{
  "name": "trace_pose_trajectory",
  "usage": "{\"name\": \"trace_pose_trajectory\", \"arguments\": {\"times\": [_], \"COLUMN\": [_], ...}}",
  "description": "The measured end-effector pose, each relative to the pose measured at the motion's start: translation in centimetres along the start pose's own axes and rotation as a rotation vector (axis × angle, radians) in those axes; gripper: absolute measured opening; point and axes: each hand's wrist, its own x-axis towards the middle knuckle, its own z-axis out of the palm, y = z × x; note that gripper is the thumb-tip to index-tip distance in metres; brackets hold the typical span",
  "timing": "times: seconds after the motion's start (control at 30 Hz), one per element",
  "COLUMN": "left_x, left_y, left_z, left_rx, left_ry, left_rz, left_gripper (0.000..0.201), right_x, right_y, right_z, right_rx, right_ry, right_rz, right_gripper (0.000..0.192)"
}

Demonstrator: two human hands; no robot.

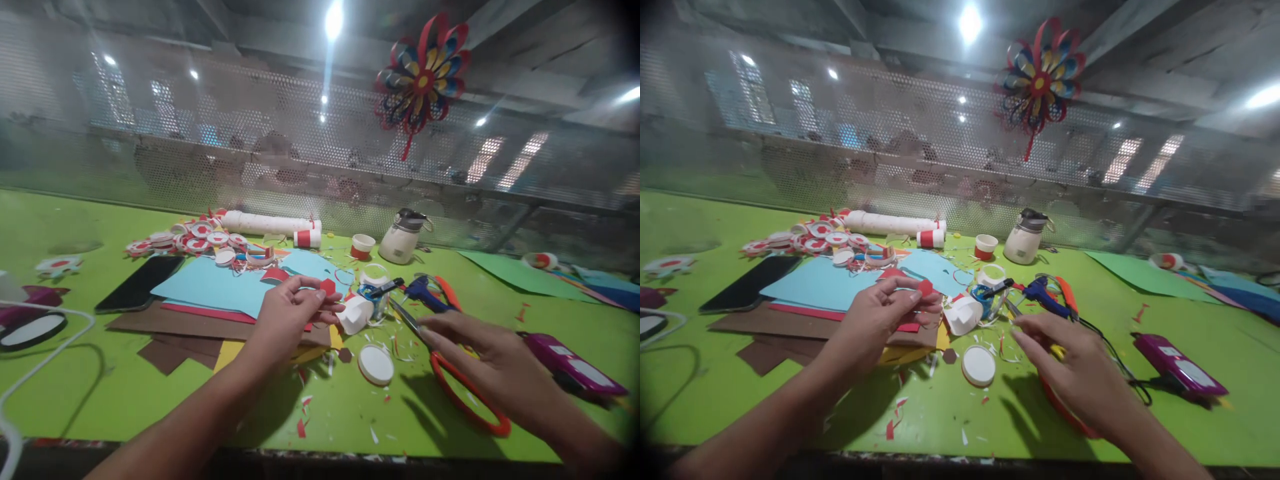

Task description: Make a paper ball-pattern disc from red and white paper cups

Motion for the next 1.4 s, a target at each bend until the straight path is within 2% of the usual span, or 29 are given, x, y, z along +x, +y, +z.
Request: {"name": "trace_pose_trajectory", "arguments": {"times": [0.1, 0.17, 0.27, 0.37, 0.57, 0.77, 1.07, 1.4], "left_x": [-0.1, -0.2, -0.3, -0.6, -0.8, -0.5, -0.3, -0.4], "left_y": [-0.2, -0.3, -0.3, 0.0, 0.2, -0.5, -1.2, -1.2], "left_z": [0.3, 0.4, 0.5, 0.6, 0.8, 0.4, 0.5, 0.7], "left_rx": [0.052, 0.083, 0.112, 0.117, 0.071, 0.083, 0.374, 0.211], "left_ry": [-0.016, -0.043, -0.085, -0.100, -0.115, -0.148, -0.099, -0.051], "left_rz": [0.003, -0.003, -0.032, -0.083, -0.116, -0.120, 0.108, 0.022], "left_gripper": [0.014, 0.015, 0.017, 0.019, 0.022, 0.034, 0.026, 0.023], "right_x": [2.4, 4.1, 5.5, 5.7, 4.9, 4.7, 4.1, 3.9], "right_y": [-4.5, -5.9, -6.2, -5.8, -5.1, -4.6, -5.1, -5.3], "right_z": [1.0, 2.2, 4.0, 5.2, 6.2, 7.1, 7.7, 7.7], "right_rx": [0.272, 0.430, 0.632, 0.832, 1.058, 1.171, 1.254, 1.229], "right_ry": [-0.074, -0.101, -0.195, -0.295, -0.311, -0.237, -0.191, -0.179], "right_rz": [-0.044, -0.042, 0.019, 0.092, 0.164, 0.186, 0.254, 0.229], "right_gripper": [0.025, 0.025, 0.024, 0.024, 0.020, 0.020, 0.017, 0.018]}}
